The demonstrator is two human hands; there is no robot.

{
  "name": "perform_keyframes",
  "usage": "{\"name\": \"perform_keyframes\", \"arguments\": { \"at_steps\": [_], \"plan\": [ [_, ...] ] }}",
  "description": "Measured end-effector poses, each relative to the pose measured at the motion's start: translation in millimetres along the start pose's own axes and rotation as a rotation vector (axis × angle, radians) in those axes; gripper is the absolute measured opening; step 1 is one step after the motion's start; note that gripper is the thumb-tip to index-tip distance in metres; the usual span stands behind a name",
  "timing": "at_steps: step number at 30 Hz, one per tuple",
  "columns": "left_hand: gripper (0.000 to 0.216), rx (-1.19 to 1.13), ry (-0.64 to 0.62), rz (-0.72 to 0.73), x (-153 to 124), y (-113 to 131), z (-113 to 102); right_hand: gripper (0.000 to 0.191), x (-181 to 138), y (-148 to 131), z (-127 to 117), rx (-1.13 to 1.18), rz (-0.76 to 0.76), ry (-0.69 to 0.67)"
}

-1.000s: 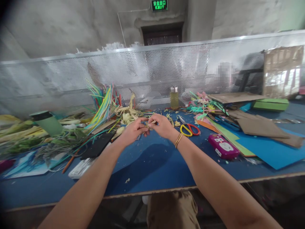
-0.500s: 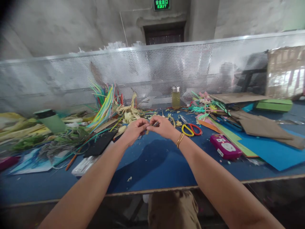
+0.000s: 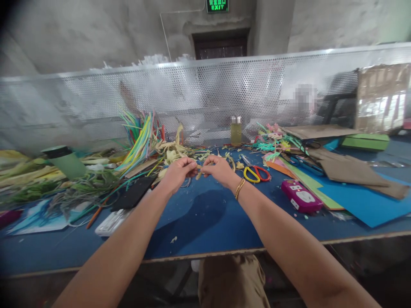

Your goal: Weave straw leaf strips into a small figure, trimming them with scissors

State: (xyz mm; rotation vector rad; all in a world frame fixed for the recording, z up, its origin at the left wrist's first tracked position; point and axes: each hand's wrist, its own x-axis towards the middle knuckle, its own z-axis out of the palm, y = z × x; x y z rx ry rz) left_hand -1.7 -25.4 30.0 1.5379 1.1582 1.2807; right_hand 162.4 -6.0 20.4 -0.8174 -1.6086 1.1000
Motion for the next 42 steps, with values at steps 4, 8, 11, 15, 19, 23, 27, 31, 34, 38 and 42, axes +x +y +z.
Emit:
{"name": "perform_keyframes", "arguments": {
  "at_steps": [4,8,11,15,19,23,27,31,34,38,42],
  "plan": [
    [0.024,-0.001,-0.056,-0.065,-2,-2,-2,0.025,0,2,-6,0.067,0.03,-0.019],
    [0.031,0.023,-0.161,-0.077,-4,-1,-4,0.034,1,5,-9,0.13,0.056,0.002],
    [0.022,0.035,-0.136,-0.018,-2,-1,-5,0.037,2,5,-12,-0.011,-0.002,0.002],
    [0.021,0.062,-0.162,0.01,0,-1,-6,0.032,1,-2,-18,-0.35,-0.164,-0.018],
    [0.027,0.054,-0.217,-0.018,-1,-1,-4,0.032,-2,-7,-18,-0.277,-0.113,-0.154],
    [0.022,0.007,-0.173,-0.022,-2,0,-2,0.031,-3,-5,-11,-0.066,-0.013,-0.15],
    [0.023,-0.034,-0.075,0.009,-2,3,-4,0.024,-1,-3,-8,0.035,0.058,-0.108],
    [0.025,-0.073,-0.049,-0.001,-1,4,-8,0.021,0,-1,-8,0.019,0.091,-0.08],
    [0.027,-0.082,-0.04,-0.014,-1,3,-9,0.022,1,0,-10,0.018,0.105,-0.089],
    [0.032,-0.03,-0.084,-0.108,-3,2,-8,0.027,3,3,-15,0.086,0.148,-0.084],
    [0.04,0.122,-0.213,-0.151,-5,-2,-6,0.03,3,1,-17,0.175,0.156,-0.065]
  ]
}}
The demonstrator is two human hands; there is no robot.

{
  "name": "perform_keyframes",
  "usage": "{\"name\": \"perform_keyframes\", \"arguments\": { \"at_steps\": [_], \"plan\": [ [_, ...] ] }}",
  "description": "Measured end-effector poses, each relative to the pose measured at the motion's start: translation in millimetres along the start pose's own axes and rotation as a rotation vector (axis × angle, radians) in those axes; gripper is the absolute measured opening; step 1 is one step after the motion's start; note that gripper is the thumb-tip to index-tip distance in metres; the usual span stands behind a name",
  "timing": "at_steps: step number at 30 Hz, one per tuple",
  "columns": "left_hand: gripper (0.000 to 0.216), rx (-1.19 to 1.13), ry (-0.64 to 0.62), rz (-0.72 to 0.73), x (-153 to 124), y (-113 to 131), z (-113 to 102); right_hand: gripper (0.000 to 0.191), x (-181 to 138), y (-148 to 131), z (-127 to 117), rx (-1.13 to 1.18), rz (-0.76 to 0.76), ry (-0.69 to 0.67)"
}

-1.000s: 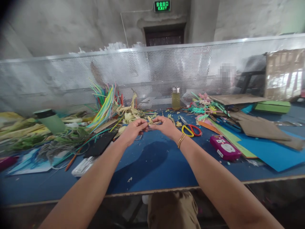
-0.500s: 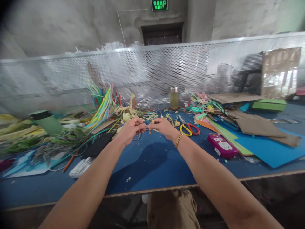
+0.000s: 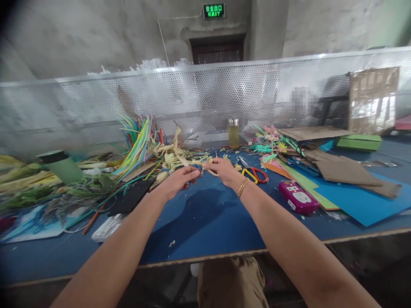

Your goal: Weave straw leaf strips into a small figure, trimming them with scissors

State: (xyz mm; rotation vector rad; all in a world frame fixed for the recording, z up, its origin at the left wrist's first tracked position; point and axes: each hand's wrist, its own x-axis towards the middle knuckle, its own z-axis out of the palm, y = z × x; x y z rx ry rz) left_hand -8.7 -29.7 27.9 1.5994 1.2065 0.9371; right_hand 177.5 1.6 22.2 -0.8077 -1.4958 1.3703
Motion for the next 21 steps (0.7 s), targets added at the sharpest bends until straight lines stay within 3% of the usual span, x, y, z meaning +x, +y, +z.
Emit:
{"name": "perform_keyframes", "arguments": {
  "at_steps": [6,16,21],
  "plan": [
    [0.034,0.048,-0.063,0.083,0.9,0.3,4.7,0.04,-4.0,-3.4,2.0,-0.038,0.014,-0.115],
    [0.03,0.009,-0.079,0.015,0.8,-0.4,0.9,0.023,-4.6,-4.2,-3.0,-0.301,-0.114,-0.192],
    [0.025,-0.072,-0.092,0.022,2.2,-1.5,0.5,0.019,-4.7,-4.7,-0.7,-0.295,-0.124,-0.122]
  ]
}}
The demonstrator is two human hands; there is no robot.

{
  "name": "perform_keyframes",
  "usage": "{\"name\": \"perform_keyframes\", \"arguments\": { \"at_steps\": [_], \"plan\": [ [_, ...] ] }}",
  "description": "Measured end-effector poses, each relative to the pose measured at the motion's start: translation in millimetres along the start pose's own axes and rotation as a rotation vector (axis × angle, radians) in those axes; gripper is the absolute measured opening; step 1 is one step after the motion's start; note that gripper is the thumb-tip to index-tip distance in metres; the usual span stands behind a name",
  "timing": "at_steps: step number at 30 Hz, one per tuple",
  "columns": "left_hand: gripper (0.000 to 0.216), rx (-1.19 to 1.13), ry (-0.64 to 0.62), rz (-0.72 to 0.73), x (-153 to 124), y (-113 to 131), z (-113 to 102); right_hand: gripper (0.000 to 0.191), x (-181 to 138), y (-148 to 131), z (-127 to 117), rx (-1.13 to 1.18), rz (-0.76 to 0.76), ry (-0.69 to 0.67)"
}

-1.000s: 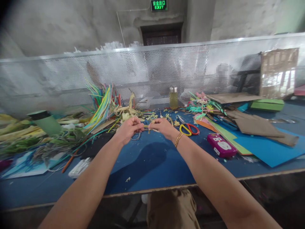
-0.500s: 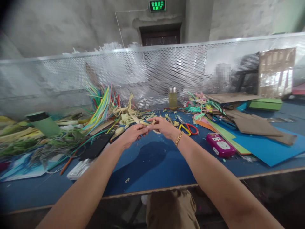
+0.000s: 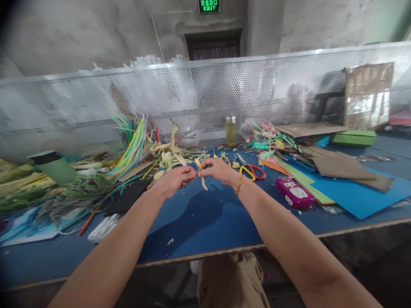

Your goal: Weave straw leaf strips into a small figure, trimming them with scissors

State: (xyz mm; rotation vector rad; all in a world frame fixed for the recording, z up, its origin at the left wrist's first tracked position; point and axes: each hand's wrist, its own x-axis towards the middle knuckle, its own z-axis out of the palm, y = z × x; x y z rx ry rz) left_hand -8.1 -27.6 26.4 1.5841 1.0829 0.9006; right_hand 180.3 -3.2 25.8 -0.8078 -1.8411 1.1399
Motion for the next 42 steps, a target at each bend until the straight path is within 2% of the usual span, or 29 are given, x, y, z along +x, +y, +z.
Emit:
{"name": "perform_keyframes", "arguments": {
  "at_steps": [8,12,17,19,22,23,28,30,35,42],
  "plan": [
    [0.022,0.08,0.048,0.017,-1,4,-1,0.016,0,2,3,0.022,0.054,0.061],
    [0.021,0.128,0.074,0.042,-1,4,-1,0.014,2,6,2,0.086,0.079,0.049],
    [0.029,0.146,0.038,0.028,-3,2,-5,0.019,5,12,-2,0.173,0.144,0.015],
    [0.035,0.13,0.075,0.013,-2,1,-7,0.026,6,13,-5,0.211,0.151,0.027],
    [0.03,0.185,0.209,0.115,1,0,-9,0.036,7,13,-9,0.223,0.089,0.08],
    [0.029,0.212,0.218,0.163,3,0,-9,0.04,7,13,-9,0.218,0.061,0.08],
    [0.041,0.131,0.019,0.285,4,1,-6,0.049,5,11,-8,0.205,-0.003,-0.017],
    [0.04,0.105,0.02,0.292,4,0,-5,0.05,5,10,-7,0.191,-0.012,-0.002],
    [0.039,0.124,0.112,0.226,4,-3,-6,0.046,5,8,-6,0.168,-0.052,0.058],
    [0.031,0.058,0.076,0.27,4,1,-5,0.026,4,0,-4,0.069,-0.162,0.112]
  ]
}}
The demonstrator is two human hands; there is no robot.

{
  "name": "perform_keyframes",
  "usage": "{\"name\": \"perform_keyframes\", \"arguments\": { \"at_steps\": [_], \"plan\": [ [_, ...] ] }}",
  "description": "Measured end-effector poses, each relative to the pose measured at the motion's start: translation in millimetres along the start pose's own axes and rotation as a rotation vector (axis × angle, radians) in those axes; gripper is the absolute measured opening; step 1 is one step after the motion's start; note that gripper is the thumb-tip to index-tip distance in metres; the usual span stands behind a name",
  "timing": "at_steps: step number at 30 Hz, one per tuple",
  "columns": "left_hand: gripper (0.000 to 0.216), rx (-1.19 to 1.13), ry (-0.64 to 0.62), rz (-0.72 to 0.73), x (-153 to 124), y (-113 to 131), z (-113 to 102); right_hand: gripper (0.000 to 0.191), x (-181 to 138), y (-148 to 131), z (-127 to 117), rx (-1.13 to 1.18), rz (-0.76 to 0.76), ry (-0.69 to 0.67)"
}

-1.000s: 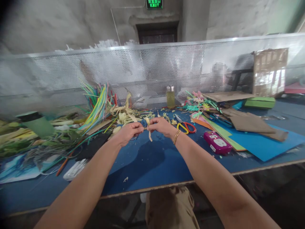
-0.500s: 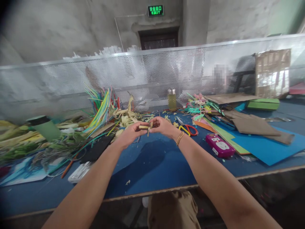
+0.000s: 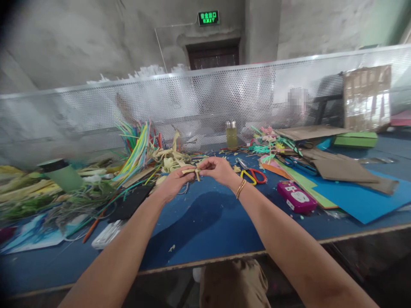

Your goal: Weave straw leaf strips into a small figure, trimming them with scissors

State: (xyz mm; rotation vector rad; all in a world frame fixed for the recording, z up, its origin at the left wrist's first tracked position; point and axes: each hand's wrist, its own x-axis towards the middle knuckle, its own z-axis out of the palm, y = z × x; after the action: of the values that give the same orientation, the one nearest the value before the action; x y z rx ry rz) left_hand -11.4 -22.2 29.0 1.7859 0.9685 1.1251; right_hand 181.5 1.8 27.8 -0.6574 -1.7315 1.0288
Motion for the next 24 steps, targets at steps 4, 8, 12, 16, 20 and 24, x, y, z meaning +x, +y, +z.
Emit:
{"name": "perform_keyframes", "arguments": {
  "at_steps": [4,8,12,16,20,24],
  "plan": [
    [0.039,-0.053,0.035,-0.054,0,-3,3,0.023,0,0,2,-0.001,-0.004,0.033],
    [0.039,0.051,0.118,-0.061,-1,-2,6,0.022,0,3,6,-0.013,0.006,0.042],
    [0.024,0.252,0.02,0.127,-2,11,5,0.021,-1,1,7,0.005,0.024,0.045],
    [0.026,0.231,0.062,0.148,-2,11,7,0.021,-1,-2,6,0.014,0.021,0.055],
    [0.027,0.122,0.238,0.075,1,-4,14,0.022,-2,-1,9,-0.013,0.046,0.054],
    [0.027,-0.077,0.334,0.008,4,-14,23,0.024,-4,2,13,-0.039,0.035,0.046]
  ]
}}
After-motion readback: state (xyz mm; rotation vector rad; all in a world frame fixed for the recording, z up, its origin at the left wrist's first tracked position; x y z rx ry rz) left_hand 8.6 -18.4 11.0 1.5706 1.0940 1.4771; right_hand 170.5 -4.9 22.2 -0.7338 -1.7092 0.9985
